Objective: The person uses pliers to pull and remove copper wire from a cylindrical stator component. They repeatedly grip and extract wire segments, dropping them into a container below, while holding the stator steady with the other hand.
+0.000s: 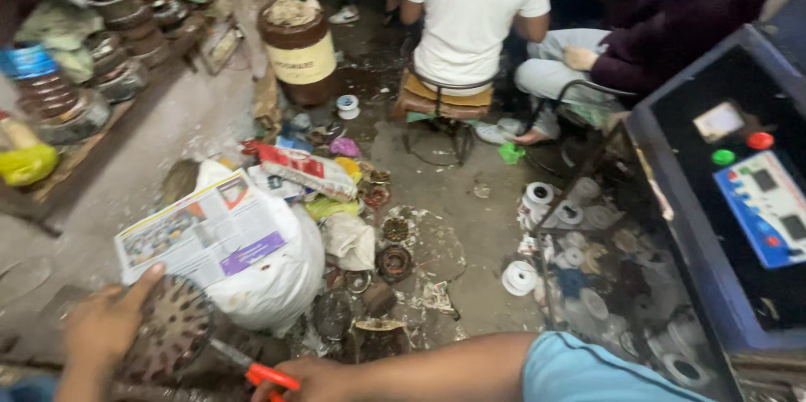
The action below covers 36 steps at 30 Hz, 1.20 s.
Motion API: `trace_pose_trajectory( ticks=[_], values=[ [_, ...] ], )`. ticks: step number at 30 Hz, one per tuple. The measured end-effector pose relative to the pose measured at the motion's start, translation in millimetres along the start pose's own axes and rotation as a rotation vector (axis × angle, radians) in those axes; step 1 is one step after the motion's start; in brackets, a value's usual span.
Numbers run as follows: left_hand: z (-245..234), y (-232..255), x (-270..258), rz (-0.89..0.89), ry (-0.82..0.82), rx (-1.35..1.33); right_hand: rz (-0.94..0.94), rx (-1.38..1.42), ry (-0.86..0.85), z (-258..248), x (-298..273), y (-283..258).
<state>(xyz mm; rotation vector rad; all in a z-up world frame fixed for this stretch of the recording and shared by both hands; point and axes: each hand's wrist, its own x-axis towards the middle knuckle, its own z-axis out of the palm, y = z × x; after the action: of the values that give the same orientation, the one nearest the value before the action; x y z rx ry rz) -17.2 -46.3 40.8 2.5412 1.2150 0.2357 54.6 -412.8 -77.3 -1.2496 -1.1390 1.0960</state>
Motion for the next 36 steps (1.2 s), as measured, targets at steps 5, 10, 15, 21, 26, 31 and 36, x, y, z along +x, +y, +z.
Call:
trace_pose_trajectory(
  ticks=[5, 10, 15, 21, 26, 31, 36],
  values=[
    [-17, 35, -17, -0.065, -0.019, -0.059, 0.155, -0.231, -0.029, -10, -13, -58],
    [-35, 58, -29, -0.11, -0.031, -0.127, 0.312, 0.152, 0.061, -5, -10, -71],
    [-33, 64, -29, -0.095, -0.065, -0.084, 0.321, 0.73, -0.044, -23, -18, -63],
    [-39, 79, -33, -0.055, -0.034, -0.048, 0.38, 1.181, -0.266, -42, -22, -63],
    [-62, 106, -57, 0.02, 0.034, -0.095, 0.582, 1.12, -0.172, -51, -32, -78],
    [-74, 128, -64, -0.129, -0.069, -0.146, 0.386, 1.417, -0.509, -60, -34, -95],
    [-76, 128, -69, -0.136, -0.026, -0.195, 0.332, 0.824, -0.164, -38, -38, -111]
  ],
)
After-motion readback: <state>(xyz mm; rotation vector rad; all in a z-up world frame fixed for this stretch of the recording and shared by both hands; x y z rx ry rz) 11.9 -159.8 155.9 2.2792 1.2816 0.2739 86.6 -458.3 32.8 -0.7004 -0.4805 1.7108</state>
